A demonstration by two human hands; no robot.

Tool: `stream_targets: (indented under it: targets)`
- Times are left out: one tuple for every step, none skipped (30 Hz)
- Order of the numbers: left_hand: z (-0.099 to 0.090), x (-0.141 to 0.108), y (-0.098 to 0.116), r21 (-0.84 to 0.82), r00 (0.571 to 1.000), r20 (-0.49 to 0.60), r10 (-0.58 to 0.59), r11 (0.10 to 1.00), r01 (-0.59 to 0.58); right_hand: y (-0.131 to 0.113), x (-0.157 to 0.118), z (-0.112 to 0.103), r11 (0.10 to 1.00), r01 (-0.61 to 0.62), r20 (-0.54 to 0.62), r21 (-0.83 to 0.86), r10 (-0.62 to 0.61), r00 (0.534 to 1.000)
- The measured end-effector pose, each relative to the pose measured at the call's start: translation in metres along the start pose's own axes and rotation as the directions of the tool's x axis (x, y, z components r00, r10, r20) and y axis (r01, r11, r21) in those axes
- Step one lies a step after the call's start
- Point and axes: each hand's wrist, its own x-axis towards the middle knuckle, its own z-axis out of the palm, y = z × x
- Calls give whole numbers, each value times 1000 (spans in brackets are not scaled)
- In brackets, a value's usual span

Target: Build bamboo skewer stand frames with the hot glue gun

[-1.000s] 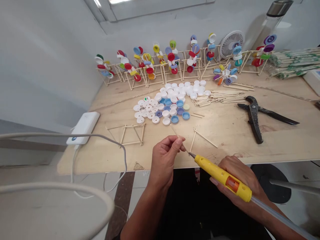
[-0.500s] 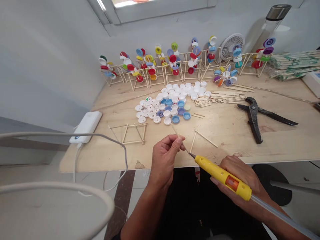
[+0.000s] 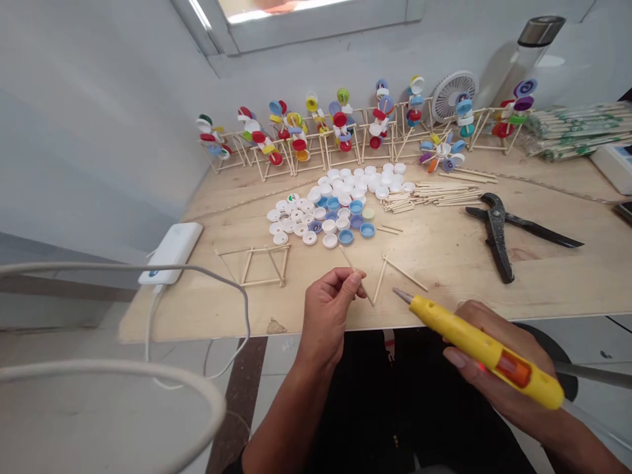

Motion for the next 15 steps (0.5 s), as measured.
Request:
stream_targets:
  targets:
    - [0, 0, -1, 2, 1000, 2, -1, 1000, 1, 1, 0, -4, 1000, -6, -26, -12, 5, 1000]
    - [0, 0, -1, 5, 1000, 0, -2, 1000, 2, 2, -1, -7, 1000, -8, -50, -30, 6, 999]
    - [0, 0, -1, 9, 1000, -3, -3, 1000, 3, 3, -1, -10, 999, -11, -67, -52, 7, 998]
    - [1, 0, -1, 14, 1000, -6, -4, 1000, 4, 6, -2, -13, 997, -18, -76, -76, 12, 997]
    - [1, 0, -1, 18, 1000, -9, -6, 1000, 7, 8, -2, -16, 995, -28, -83, -100, 19, 996]
    - [1, 0, -1, 22, 1000, -8, -8, 1000, 8, 11, -3, -19, 992, -36, -93, -121, 25, 995]
    - [2, 0, -1, 24, 1000, -5, -10, 1000, 10, 13, -4, -21, 990, -37, -103, -136, 23, 994]
    - [3, 0, -1, 27, 1000, -2, -13, 1000, 13, 15, -4, -24, 989, -29, -112, -146, 13, 994]
    - [5, 0, -1, 28, 1000, 3, -17, 999, 17, 17, -4, -26, 989, -10, -113, -148, -7, 994]
    - [7, 1, -1, 28, 1000, 11, -23, 999, 22, 18, -4, -27, 990, 24, -95, -138, -38, 995]
    - [9, 1, -1, 27, 999, 21, -30, 999, 29, 18, -4, -27, 990, 76, -63, -117, -84, 995]
    - [12, 2, 0, 25, 999, 35, -37, 999, 36, 18, -3, -26, 988, 128, -20, -89, -130, 991]
    - [15, 3, 0, 21, 998, 49, -43, 999, 42, 17, -2, -24, 985, 163, 34, -64, -161, 986]
    - [17, 4, 1, 16, 997, 61, -47, 999, 46, 17, -1, -21, 981, 192, 88, -43, -187, 978]
    - [19, 5, 2, 10, 996, 68, -50, 999, 49, 18, 0, -18, 977, 209, 137, -32, -203, 970]
